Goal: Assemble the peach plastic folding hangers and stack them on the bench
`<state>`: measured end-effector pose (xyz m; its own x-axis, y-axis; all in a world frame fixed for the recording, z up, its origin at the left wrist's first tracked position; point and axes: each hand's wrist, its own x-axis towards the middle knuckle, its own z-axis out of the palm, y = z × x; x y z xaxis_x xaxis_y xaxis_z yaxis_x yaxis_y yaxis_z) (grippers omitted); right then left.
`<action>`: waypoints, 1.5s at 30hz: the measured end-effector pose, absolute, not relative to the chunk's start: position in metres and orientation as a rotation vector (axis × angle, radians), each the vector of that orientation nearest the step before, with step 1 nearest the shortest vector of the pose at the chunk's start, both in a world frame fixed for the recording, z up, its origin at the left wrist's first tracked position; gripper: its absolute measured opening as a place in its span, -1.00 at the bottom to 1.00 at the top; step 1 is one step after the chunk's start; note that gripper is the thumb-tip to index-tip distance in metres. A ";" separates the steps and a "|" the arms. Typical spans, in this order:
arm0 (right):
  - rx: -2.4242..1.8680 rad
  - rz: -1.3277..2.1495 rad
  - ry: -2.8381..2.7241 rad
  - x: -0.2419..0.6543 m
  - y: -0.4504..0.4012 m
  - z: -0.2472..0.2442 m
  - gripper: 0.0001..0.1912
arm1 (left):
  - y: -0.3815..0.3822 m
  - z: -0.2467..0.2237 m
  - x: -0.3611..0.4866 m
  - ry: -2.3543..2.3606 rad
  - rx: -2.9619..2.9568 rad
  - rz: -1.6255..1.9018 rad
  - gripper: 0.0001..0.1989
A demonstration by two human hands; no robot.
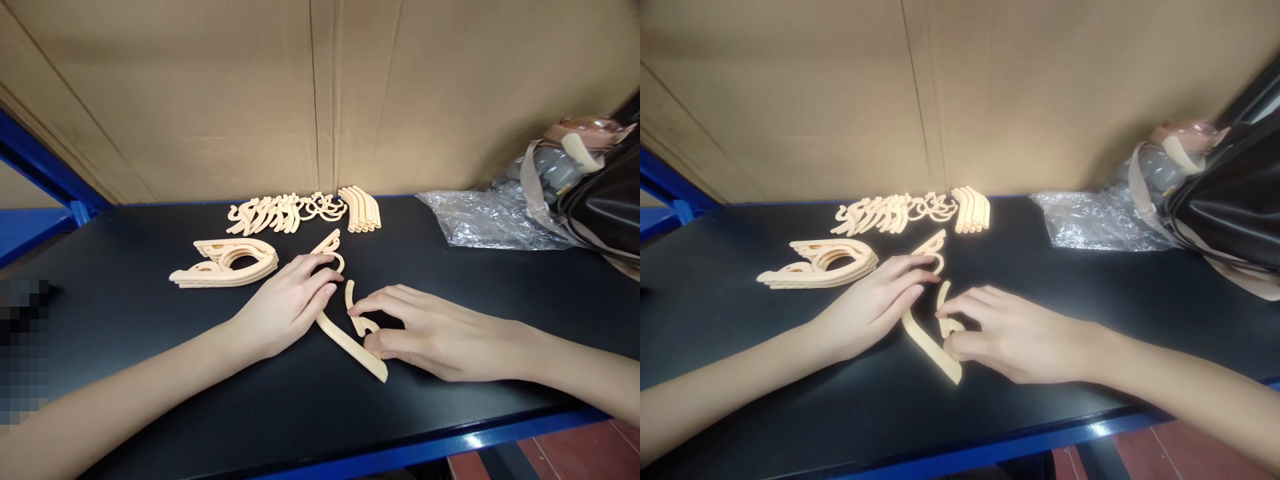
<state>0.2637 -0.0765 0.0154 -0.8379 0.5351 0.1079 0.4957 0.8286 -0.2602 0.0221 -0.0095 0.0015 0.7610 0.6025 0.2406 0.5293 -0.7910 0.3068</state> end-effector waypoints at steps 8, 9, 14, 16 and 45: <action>-0.857 0.208 -2.684 0.255 -0.077 0.007 -0.64 | -0.010 0.000 0.024 0.867 2.788 0.533 -0.68; -0.865 0.141 -2.661 0.253 -0.079 0.005 -0.54 | -0.010 0.000 0.024 0.860 2.788 0.549 -0.68; -0.821 0.129 -2.645 0.248 -0.084 0.004 -0.56 | -0.010 0.000 0.024 0.839 2.694 0.653 -0.70; -0.767 0.168 -2.654 0.250 -0.084 0.005 -0.64 | -0.007 -0.001 0.023 0.829 2.634 0.697 -0.68; -1.252 -0.087 -2.382 0.278 -0.054 0.002 -0.84 | -0.008 0.001 0.022 0.733 2.771 0.634 -0.59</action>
<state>0.2780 -0.0538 0.0021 -0.4899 0.7681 0.4124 0.7960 0.5870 -0.1477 0.0222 -0.0081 0.0014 0.7843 0.5107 0.3521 0.4226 -0.8554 0.2994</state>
